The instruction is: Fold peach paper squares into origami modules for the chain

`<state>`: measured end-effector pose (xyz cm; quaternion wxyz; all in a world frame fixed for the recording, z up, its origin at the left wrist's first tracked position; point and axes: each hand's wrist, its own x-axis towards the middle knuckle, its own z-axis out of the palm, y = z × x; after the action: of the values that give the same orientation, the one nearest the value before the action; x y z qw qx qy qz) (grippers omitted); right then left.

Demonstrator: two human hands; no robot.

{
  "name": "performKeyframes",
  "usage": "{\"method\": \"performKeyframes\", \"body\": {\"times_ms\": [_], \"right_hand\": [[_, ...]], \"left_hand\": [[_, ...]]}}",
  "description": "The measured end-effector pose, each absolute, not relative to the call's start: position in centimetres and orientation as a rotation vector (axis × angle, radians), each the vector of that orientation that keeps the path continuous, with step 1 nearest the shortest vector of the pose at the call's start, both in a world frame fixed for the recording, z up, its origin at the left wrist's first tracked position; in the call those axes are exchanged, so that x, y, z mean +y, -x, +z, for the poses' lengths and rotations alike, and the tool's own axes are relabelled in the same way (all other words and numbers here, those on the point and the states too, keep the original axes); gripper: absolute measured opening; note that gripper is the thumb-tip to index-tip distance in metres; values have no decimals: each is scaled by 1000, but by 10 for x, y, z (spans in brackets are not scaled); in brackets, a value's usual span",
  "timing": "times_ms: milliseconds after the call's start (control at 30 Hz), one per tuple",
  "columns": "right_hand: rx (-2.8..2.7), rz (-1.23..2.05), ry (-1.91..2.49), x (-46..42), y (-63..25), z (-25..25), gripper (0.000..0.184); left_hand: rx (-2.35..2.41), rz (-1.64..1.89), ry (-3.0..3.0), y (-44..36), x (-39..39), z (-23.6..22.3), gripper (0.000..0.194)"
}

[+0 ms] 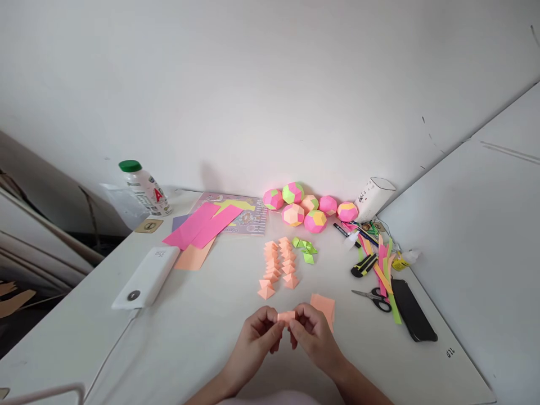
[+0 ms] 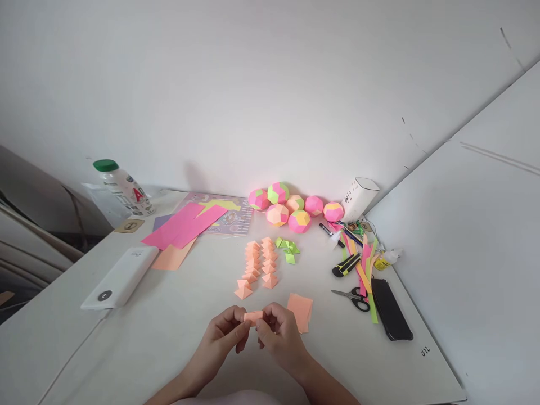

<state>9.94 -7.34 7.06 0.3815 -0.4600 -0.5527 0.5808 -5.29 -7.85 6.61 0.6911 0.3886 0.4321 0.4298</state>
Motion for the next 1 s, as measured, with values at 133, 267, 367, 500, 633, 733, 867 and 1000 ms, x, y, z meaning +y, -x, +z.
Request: {"method": "performKeyframes", "body": {"times_ms": [133,267,367,500,633,733,867,1000], "right_hand": [[-1444,1432,1160,-73,-99,72,21],[-1484,1415,1181,-73,-101,76,22],[-1501,1429,1188,-74,-102,76,22],[-1496,1485,1166,-74,-104,75,21],[-1486,1516,1117,-74,-104,76,24],[-1507,1497,1113,-73,-104,77,23],[-1548,1426,1141,-74,-104,77,23],[-1638,1245,1168,-75,-103,77,23]], "left_hand": [[948,975,-878,51,-79,66,32],[942,1017,-891,50,-81,67,32],[922,1027,-901,51,-81,66,32],[884,1016,-900,54,-80,64,31],[860,1034,-897,56,-80,61,31],[869,1053,-920,56,-80,60,31],[925,1053,-936,54,-81,59,34],[996,980,-952,51,-80,61,40]]}}
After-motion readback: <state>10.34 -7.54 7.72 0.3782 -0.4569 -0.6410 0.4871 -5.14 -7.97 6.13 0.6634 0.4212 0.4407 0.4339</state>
